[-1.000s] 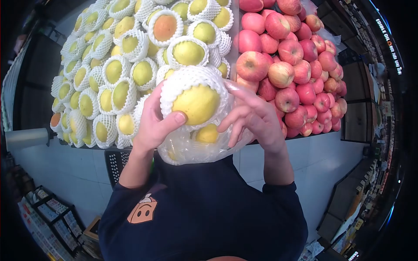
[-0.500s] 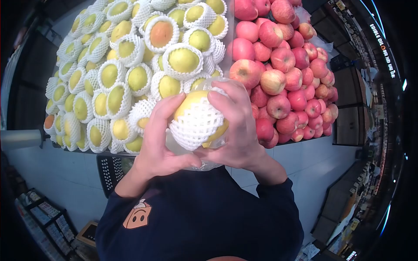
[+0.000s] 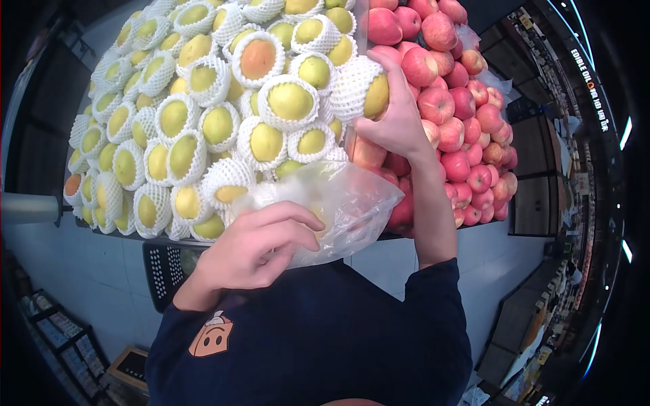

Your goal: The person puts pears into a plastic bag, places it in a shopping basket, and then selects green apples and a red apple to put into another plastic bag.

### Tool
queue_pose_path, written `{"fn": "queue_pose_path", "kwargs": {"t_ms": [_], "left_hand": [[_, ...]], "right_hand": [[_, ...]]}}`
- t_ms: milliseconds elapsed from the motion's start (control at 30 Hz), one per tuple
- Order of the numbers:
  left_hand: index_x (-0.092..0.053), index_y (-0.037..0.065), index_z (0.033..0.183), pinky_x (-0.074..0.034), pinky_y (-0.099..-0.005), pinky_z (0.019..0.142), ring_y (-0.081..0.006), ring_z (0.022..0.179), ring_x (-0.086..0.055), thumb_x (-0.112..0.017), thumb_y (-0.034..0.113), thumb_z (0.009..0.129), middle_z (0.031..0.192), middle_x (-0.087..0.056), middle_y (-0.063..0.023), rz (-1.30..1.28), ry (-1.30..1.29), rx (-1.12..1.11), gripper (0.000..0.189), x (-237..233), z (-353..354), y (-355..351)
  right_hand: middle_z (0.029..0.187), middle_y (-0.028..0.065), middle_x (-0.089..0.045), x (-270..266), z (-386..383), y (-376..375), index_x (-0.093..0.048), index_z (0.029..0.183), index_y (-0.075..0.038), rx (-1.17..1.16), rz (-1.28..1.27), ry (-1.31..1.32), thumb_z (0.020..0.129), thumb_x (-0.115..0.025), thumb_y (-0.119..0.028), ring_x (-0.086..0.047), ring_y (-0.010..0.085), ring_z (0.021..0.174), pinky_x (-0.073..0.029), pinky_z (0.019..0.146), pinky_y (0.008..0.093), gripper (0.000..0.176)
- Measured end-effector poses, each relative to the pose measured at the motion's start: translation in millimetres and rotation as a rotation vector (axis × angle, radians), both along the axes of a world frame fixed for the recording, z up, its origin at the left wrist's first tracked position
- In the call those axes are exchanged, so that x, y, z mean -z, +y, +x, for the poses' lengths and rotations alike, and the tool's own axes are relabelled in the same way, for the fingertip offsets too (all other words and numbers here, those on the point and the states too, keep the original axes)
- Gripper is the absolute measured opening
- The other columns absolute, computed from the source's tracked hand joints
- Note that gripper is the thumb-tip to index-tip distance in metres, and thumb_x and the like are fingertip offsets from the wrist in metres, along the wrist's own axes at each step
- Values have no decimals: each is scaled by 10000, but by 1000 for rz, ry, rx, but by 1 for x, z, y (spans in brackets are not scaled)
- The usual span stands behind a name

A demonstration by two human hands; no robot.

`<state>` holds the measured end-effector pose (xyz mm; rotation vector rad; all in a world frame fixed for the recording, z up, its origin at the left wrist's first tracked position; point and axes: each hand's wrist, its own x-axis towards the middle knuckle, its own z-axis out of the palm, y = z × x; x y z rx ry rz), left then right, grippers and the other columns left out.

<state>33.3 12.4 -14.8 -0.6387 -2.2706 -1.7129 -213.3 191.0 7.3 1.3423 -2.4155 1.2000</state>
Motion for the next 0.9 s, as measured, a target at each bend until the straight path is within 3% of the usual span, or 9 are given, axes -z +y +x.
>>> {"fn": "queue_pose_path", "kwargs": {"t_ms": [200,300,400,533,600,733,767,833,900], "left_hand": [[-753,17,925,-495,-295,676,-191,804,-638,-516,-136,664,1162,-674,-149,17,-10,68,384,-7,6,-15],[-750,-6,1053,-492,-272,656,-170,747,-615,-490,-158,678,1187,-664,-175,10,10,-74,481,0,5,-12],[-690,-7,1212,-528,-289,782,-227,902,-660,-542,-165,709,1272,-632,-144,6,-46,-118,548,-4,9,-18],[-581,-18,1363,-523,-264,725,-193,909,-658,-602,-152,690,1384,-548,-178,-4,-44,-247,686,-7,10,-17],[-523,-23,1421,-513,-250,678,-166,872,-649,-632,-139,679,1435,-497,-196,-40,-8,-300,758,-8,7,-17],[-487,-44,1445,-504,-230,719,-227,1104,-606,-548,-126,659,1454,-474,-213,-52,4,-316,792,-10,8,-27],[-491,-50,1440,-506,-232,756,-249,1185,-580,-509,-124,649,1446,-483,-218,-41,31,-329,795,-9,7,-27],[-500,-61,1429,-509,-242,820,-281,1284,-543,-450,-121,628,1429,-499,-228,24,34,-346,805,-11,7,-25],[-510,-75,1414,-506,-240,830,-287,1299,-533,-414,-113,605,1408,-516,-241,55,59,-338,815,-11,4,-26]], "right_hand": [[1284,228,-517,16,-1,-19,-440,1419,-91,160,256,130,657,-741,-250,-559,427,1148,-475,994,463,834],[1303,232,-528,16,-5,-20,-443,1425,-87,142,353,101,662,-740,-274,-546,425,1172,-449,1022,472,839],[1308,228,-537,11,-6,-23,-440,1438,-85,145,466,161,657,-740,-278,-522,420,1210,-412,1054,500,859],[1319,209,-552,13,-10,-26,-431,1453,-86,181,536,183,645,-781,-338,-488,399,1261,-363,1100,524,915],[1320,199,-562,17,-10,-21,-445,1444,-72,203,467,311,682,-790,-308,-512,366,1249,-395,1083,489,869],[1226,162,-622,-21,22,-12,-531,1351,-51,0,-116,177,743,-800,-175,-620,292,1110,-504,947,403,676],[1146,144,-649,-33,34,0,-574,1279,-42,-146,-186,66,757,-760,-86,-649,267,1002,-527,867,361,556],[972,114,-674,-51,79,20,-633,1147,-28,-384,-207,-104,781,-692,7,-680,240,824,-547,732,326,373],[850,109,-652,-51,113,21,-648,1056,-22,-542,-2,-148,799,-655,-3,-676,255,751,-534,666,355,258]]}}
